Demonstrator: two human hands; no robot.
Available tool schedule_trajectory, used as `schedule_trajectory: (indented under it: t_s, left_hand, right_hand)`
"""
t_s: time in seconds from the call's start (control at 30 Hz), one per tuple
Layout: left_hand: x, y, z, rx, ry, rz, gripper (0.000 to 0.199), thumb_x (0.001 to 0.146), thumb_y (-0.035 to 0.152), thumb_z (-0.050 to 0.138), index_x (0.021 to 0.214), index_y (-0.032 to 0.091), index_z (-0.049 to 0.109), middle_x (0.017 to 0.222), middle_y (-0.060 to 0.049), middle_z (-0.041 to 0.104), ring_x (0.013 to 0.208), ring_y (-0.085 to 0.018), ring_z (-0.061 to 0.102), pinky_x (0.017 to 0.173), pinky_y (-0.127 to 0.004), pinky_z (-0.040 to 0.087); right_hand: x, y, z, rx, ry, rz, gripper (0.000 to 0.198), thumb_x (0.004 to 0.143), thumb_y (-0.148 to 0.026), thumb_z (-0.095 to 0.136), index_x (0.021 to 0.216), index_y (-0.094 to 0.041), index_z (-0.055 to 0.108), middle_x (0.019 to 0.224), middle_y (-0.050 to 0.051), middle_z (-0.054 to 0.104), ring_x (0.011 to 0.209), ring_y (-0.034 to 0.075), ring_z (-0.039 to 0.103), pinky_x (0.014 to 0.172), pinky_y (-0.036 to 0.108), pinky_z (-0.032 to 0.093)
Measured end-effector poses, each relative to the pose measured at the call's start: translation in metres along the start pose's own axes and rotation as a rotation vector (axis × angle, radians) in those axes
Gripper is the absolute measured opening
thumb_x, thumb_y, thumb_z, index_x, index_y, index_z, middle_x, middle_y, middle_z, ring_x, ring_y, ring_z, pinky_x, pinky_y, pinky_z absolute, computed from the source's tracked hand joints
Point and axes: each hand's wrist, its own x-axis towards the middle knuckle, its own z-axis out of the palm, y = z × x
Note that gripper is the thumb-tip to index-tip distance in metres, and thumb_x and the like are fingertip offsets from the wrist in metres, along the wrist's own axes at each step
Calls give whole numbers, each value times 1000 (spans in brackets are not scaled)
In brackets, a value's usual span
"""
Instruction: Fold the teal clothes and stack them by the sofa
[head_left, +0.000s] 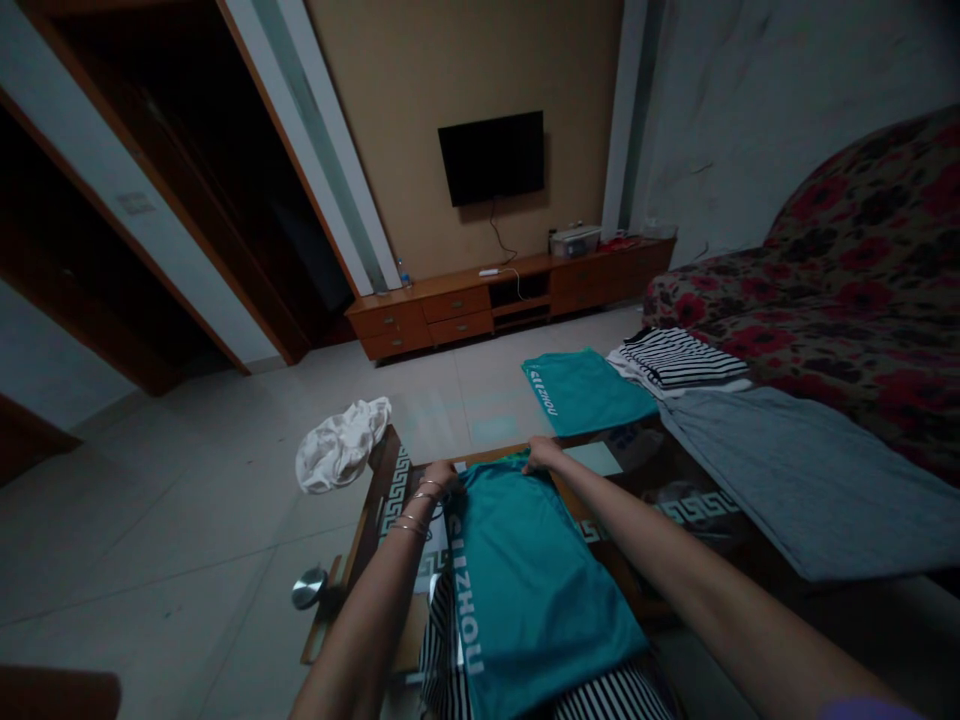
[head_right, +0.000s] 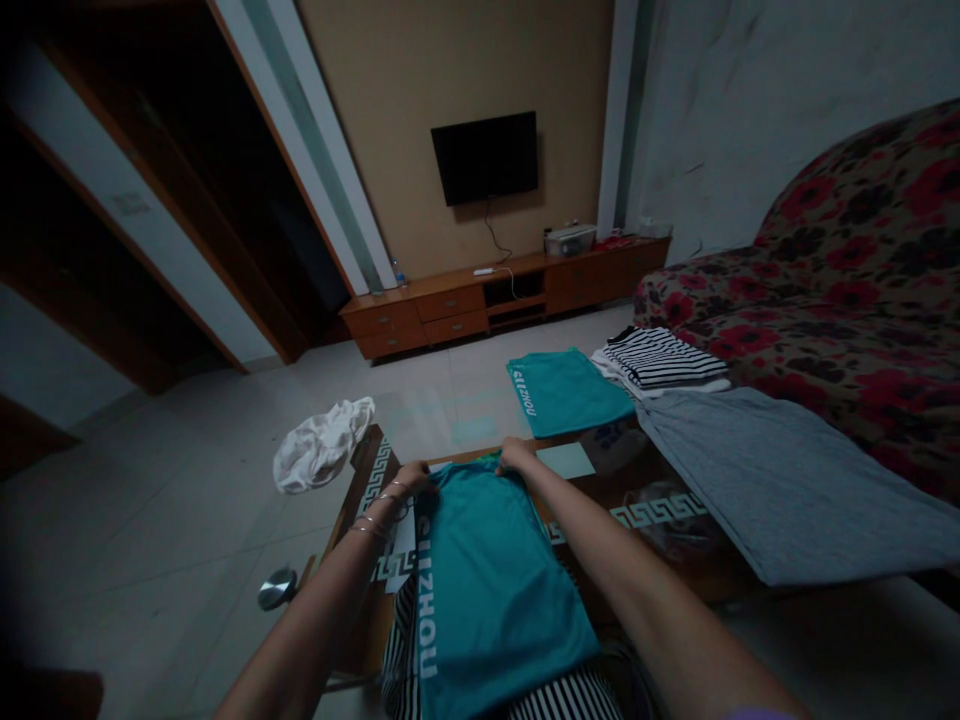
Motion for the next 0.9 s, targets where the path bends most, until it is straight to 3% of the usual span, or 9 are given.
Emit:
schedule_trajectory:
  t_s: [0.1,0.23,0.33,0.47,0.63,0.9]
  left_hand:
    - [-11,6,-7,-16,45,-9,23,55,12,72,77,9,65,78,-11,69,74,-22,64,62,-25,45]
    - [-34,15,-22,-68,154,53,37,60,9,65,97,9,64,93,-10,69,80,-18,63,63,-21,44]
    - [-55,26,-40,-104,199,136,31,61,10,63,92,11,65,89,-6,69,79,-16,62,64,-20,43]
    - [-85,47,-73,-143,237,260,17,63,17,63,79,13,65,75,-3,67,73,-16,60,62,-21,42]
    - [-113,83,-123,-172,316,428,21,62,27,62,77,14,64,69,0,62,68,-15,56,59,-22,39]
    - [-118,174,-188,-121,594,560,21,62,27,65,77,13,67,72,0,63,70,-14,54,63,-22,36]
  right_hand:
    - [-14,4,-1,67,84,-35,37,58,-28,81,90,-13,68,93,12,70,88,24,65,66,25,45]
    - [-41,13,-18,180,212,-125,39,66,-25,76,101,-14,64,99,7,68,91,20,62,69,23,43]
    - [-64,22,-43,245,276,-206,36,69,-24,74,102,-15,63,100,5,67,91,18,61,73,23,43]
    - [-100,33,-87,319,365,-330,27,70,-23,72,95,-15,65,94,3,67,89,18,60,75,24,43]
    - [-136,45,-148,376,495,-464,31,69,-21,71,99,-15,65,98,4,67,91,18,60,79,26,44]
    - [-132,65,-261,389,657,-498,36,66,-15,70,101,-10,67,99,6,67,88,16,60,78,24,45]
